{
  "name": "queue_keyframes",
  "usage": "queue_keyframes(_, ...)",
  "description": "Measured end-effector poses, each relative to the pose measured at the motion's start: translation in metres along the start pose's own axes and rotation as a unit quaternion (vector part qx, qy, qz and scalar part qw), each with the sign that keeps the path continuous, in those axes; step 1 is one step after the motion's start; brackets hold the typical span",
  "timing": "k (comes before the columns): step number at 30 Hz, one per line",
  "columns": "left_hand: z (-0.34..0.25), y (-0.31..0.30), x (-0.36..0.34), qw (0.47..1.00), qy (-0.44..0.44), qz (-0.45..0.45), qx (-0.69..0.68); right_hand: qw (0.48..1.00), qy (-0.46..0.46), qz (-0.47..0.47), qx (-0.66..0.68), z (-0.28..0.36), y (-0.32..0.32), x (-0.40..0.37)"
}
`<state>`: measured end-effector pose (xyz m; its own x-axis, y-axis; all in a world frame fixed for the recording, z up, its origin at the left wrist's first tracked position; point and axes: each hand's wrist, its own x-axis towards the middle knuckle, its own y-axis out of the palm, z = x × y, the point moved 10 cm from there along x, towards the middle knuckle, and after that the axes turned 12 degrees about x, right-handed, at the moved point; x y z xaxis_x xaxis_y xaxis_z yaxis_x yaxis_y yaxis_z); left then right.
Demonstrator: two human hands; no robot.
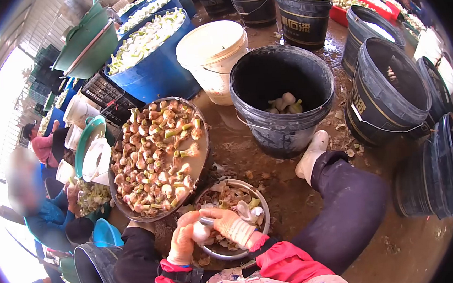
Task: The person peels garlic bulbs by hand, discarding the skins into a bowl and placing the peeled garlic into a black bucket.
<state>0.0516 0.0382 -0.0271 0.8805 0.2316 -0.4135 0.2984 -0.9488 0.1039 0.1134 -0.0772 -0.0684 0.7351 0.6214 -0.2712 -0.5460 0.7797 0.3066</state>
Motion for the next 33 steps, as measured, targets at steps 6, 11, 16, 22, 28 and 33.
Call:
queue_keyframes(6,0.015,0.001,0.005,0.987,-0.049,-0.047,0.147,0.982,0.029,-0.077,0.168,0.007,-0.007,-0.004)
queue_keyframes(11,0.021,-0.016,0.002,0.943,-0.049,-0.257,0.206,0.977,-0.113,-0.099,-0.150,0.032,0.007,-0.013)
queue_keyframes(16,0.023,-0.003,0.008,0.973,-0.035,-0.182,0.139,0.972,-0.140,-0.142,-0.124,0.025,-0.005,-0.011)
queue_keyframes(22,0.019,0.017,-0.002,0.940,-0.076,-0.012,-0.333,0.961,0.072,-0.248,0.096,-0.049,-0.061,0.005)
queue_keyframes(28,0.030,-0.001,-0.001,0.922,-0.113,-0.047,-0.368,0.985,0.047,-0.047,-0.161,-0.034,-0.047,0.007)
queue_keyframes(33,0.040,0.002,0.069,0.951,-0.105,-0.095,-0.275,0.962,0.012,0.104,-0.252,-0.047,0.005,0.001)
